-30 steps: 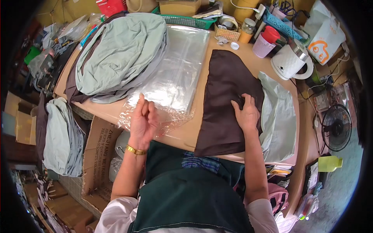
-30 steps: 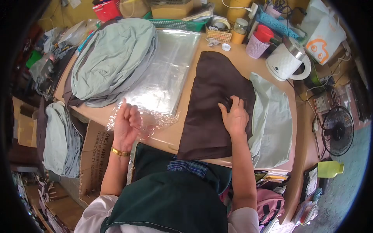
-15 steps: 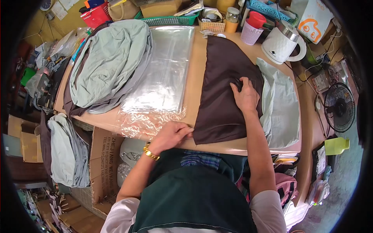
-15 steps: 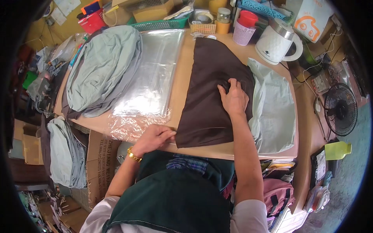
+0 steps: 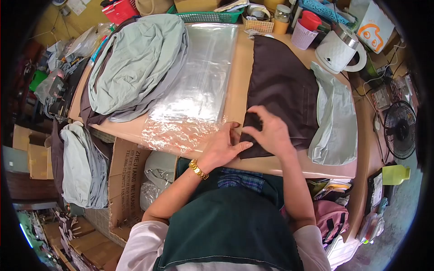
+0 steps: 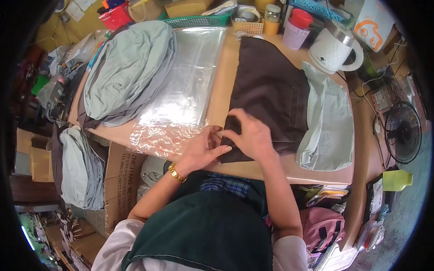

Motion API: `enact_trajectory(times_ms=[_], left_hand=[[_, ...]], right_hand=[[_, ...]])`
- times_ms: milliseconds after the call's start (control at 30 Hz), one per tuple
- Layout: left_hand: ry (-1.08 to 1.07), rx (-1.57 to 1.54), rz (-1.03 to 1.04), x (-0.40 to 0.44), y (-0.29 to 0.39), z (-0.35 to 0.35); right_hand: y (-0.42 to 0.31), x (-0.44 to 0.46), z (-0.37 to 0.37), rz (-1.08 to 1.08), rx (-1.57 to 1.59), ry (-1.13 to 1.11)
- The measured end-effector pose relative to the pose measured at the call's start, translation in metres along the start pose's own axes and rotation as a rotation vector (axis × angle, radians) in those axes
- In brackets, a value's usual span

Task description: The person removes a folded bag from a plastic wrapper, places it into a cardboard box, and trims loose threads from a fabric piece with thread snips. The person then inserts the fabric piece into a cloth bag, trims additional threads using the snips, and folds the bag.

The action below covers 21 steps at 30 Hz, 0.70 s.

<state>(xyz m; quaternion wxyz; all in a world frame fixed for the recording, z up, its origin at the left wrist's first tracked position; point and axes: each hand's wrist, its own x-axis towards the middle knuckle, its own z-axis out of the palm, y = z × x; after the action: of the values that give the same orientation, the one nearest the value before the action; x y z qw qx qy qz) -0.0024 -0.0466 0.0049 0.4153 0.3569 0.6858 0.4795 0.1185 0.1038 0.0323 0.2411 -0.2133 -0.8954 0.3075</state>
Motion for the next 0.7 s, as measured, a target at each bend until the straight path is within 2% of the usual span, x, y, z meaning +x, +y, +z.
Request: enact_trajectory(times_ms=[67, 100, 167, 200, 233, 300, 400, 567, 633, 700], left_hand=[[-0.093, 0.24, 0.099, 0.007, -0.015, -0.003], [-0.101, 0.24, 0.104, 0.006, -0.01, -0.007], [-0.135, 0.026, -0.064, 0.0, 0.003, -0.016], [-0.045, -0.055, -0.005, 0.002, 0.002, -0.013], [-0.046, -0.055, -0.004, 0.005, 0.004, -0.007], [0.146, -0.038, 0.012, 0.014, 0.01, 0.004], [0.066, 0.151, 0.022, 0.036, 0.002, 0.003], [0.061, 0.218, -0.035, 0.02, 0.003, -0.018], [0.115, 0.055, 0.007, 0.016, -0.004, -0.026], [0.119, 0.013, 0.009, 0.016, -0.008, -0.026]], right_hand=[[0.011, -0.008, 0.014, 0.017, -0.045, -0.074], [0.017, -0.008, 0.019, 0.048, -0.09, -0.091], [0.025, -0.01, 0.022, 0.08, -0.136, -0.109], [0.026, -0.013, 0.024, 0.061, -0.078, -0.046], [0.027, -0.013, 0.024, 0.039, -0.02, 0.018], [0.028, -0.012, 0.025, 0.063, 0.082, 0.064], [0.027, -0.012, 0.021, 0.125, 0.206, 0.115], [0.037, -0.013, 0.022, 0.247, 0.3, 0.116], [0.035, -0.013, 0.024, 0.109, 0.335, 0.159], [0.026, -0.012, 0.016, 0.176, 0.305, 0.107]])
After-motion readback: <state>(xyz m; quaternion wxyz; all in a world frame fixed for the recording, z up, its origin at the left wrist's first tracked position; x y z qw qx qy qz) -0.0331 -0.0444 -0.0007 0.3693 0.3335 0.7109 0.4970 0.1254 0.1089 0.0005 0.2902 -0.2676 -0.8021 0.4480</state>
